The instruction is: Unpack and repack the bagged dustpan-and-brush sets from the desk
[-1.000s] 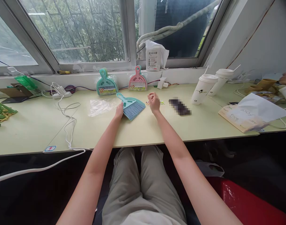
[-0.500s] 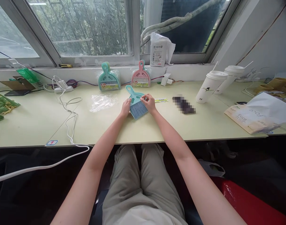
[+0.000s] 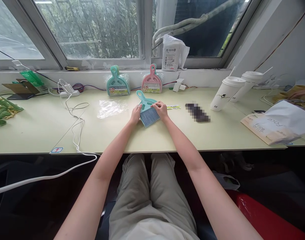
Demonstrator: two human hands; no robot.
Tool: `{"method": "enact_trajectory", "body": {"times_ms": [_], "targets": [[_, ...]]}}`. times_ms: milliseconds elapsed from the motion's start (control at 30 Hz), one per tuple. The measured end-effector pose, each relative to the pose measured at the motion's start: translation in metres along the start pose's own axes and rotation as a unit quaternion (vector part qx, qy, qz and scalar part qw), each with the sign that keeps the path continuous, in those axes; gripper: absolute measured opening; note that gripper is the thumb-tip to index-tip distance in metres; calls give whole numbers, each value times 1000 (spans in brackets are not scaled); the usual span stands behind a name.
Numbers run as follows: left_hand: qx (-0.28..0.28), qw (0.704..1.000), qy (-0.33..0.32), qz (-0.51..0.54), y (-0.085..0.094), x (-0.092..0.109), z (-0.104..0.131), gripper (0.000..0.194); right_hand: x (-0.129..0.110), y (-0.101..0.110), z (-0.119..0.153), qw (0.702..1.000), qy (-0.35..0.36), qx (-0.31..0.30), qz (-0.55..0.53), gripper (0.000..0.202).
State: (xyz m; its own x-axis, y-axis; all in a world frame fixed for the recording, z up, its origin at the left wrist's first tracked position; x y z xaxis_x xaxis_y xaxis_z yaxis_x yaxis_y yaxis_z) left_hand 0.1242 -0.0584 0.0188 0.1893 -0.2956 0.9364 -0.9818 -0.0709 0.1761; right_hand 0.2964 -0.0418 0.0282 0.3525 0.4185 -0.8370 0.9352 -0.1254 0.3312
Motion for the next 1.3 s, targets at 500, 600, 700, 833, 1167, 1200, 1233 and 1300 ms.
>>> {"method": "enact_trajectory", "body": {"times_ms": [500,600,700,833,1167,1200,1233,1300], "targets": [[-10,999,-10,46,3,-10,-7,39,-16,-8,8,993,85,-40,64,35],[-7,999,-14,47,4,-12,-8,40,-17,-10,9,992,85,-43,76,36],[-3,999,-19,25,4,-12,-7,41,-18,-11,9,992,84,-42,88,36],[-9,998,-50,-43,1,-1,0,44,-18,-10,11,989,72,-18,128,35],[0,988,-117,-98,-3,37,21,45,-38,-12,7,968,64,28,240,22],[-5,988,-119,-100,-3,37,19,45,-40,-10,6,969,67,30,237,20],[-6,988,-118,-103,-2,35,15,44,-42,-7,4,970,70,33,229,18],[20,988,-98,-115,9,28,6,42,-46,2,1,978,72,38,194,15]]}}
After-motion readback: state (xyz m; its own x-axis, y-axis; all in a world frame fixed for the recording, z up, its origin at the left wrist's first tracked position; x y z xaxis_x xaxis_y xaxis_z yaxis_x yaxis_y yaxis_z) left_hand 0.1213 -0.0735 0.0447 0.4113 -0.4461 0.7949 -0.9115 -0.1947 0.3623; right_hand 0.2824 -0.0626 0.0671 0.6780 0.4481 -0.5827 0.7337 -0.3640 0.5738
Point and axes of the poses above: each hand's wrist, its own z-axis away from the middle knuckle, its own y-axis out of the back of the hand, x = y × z, the point moved 5 cm from there along -z, towards the middle knuckle, and after that the axes turned 5 degrees about -x, right-handed, at the moved point
